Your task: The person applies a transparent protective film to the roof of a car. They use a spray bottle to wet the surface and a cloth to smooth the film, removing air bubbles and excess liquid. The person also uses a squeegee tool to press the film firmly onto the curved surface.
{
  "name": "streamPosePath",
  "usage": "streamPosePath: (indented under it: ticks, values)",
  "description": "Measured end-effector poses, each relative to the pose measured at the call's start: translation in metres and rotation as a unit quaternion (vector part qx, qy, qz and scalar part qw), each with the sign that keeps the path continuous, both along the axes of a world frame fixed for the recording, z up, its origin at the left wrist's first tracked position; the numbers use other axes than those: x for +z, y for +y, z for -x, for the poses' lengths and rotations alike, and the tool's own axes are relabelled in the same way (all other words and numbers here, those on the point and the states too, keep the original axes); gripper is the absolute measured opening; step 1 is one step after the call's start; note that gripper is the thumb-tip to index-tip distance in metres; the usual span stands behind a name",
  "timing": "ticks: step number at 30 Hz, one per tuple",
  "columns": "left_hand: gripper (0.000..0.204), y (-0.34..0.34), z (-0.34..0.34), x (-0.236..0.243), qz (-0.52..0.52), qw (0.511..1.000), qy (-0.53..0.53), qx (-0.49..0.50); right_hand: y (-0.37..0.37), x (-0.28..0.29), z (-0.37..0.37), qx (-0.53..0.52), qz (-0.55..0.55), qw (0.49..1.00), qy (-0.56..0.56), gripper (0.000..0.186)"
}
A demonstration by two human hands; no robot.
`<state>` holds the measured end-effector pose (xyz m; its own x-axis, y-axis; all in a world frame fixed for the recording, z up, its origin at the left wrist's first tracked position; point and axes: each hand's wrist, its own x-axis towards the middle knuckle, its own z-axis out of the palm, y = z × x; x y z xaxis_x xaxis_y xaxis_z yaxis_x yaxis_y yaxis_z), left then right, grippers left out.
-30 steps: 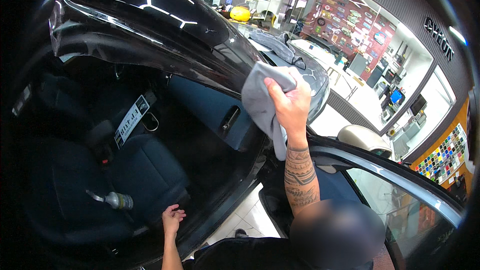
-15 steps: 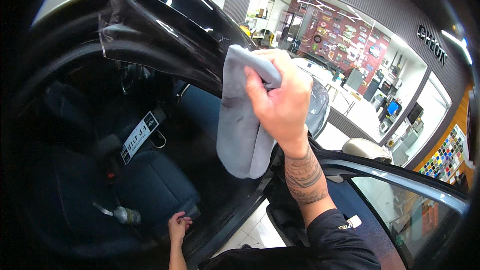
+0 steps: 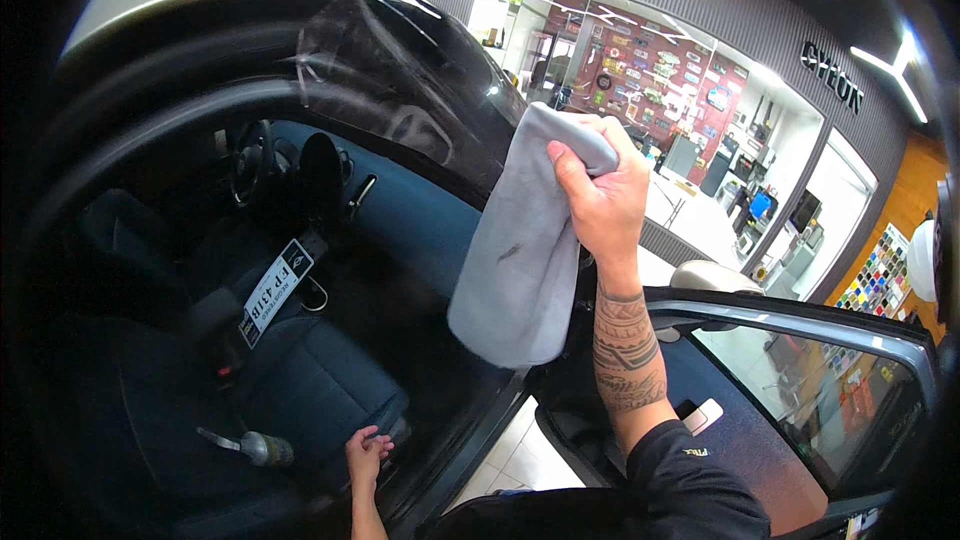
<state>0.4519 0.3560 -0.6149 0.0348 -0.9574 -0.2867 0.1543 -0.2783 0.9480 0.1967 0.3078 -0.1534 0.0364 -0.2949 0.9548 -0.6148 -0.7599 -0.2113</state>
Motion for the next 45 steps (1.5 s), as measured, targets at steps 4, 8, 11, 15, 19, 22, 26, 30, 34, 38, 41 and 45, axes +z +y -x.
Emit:
streamPosePath:
  ticks: [4, 8, 11, 15, 19, 22, 26, 30, 34, 38, 41, 45]
  values:
    - [0.026, 0.002, -0.003, -0.009, -0.018, 0.999, 0.029, -0.003, 0.0, 0.009, -0.032, -0.005, 0.045, 0.999, 0.023, 0.017]
    - [0.026, 0.001, -0.001, -0.005, -0.013, 0.999, 0.053, 0.004, -0.004, 0.031, -0.069, -0.003, 0.173, 0.982, 0.072, 0.018]
    - [0.027, 0.002, -0.001, -0.001, -0.01, 0.998, 0.056, 0.008, 0.0, 0.042, -0.096, -0.039, 0.224, 0.97, 0.089, 0.016]
    - [0.025, 0.004, -0.01, -0.002, 0.01, 1.0, 0.025, 0.0, 0.003, 0.048, -0.116, -0.118, 0.263, 0.948, 0.135, 0.015]
    - [0.026, 0.005, -0.019, -0.001, 0.019, 0.999, 0.038, 0.014, 0.007, 0.052, -0.096, -0.096, 0.228, 0.958, 0.145, 0.016]
    - [0.029, 0.006, -0.01, 0.006, 0.007, 0.999, 0.05, 0.008, 0.014, 0.062, -0.089, -0.037, 0.187, 0.971, 0.142, 0.023]
    - [0.029, 0.003, -0.009, 0.004, 0.013, 0.999, 0.046, -0.015, 0.008, 0.05, -0.121, -0.157, 0.262, 0.936, 0.173, 0.014]
    - [0.03, 0.002, 0.003, 0.009, 0.026, 0.997, 0.055, -0.047, 0.024, 0.004, -0.099, -0.061, 0.216, 0.973, 0.061, 0.011]
    - [0.027, 0.015, -0.006, 0.013, 0.002, 0.999, 0.001, -0.053, 0.025, -0.031, -0.049, -0.08, 0.213, 0.971, -0.075, 0.016]
    - [0.029, 0.023, -0.018, -0.001, -0.026, 0.996, -0.034, -0.079, 0.004, -0.066, 0.005, -0.19, 0.214, 0.957, -0.055, 0.029]
    - [0.034, 0.026, -0.028, -0.002, -0.05, 0.994, -0.056, -0.083, -0.046, -0.174, 0.058, -0.228, 0.07, 0.969, -0.067, 0.037]
    - [0.034, 0.028, -0.031, 0.002, -0.069, 0.991, -0.095, -0.063, -0.049, -0.279, 0.116, -0.23, -0.096, 0.936, -0.247, 0.034]
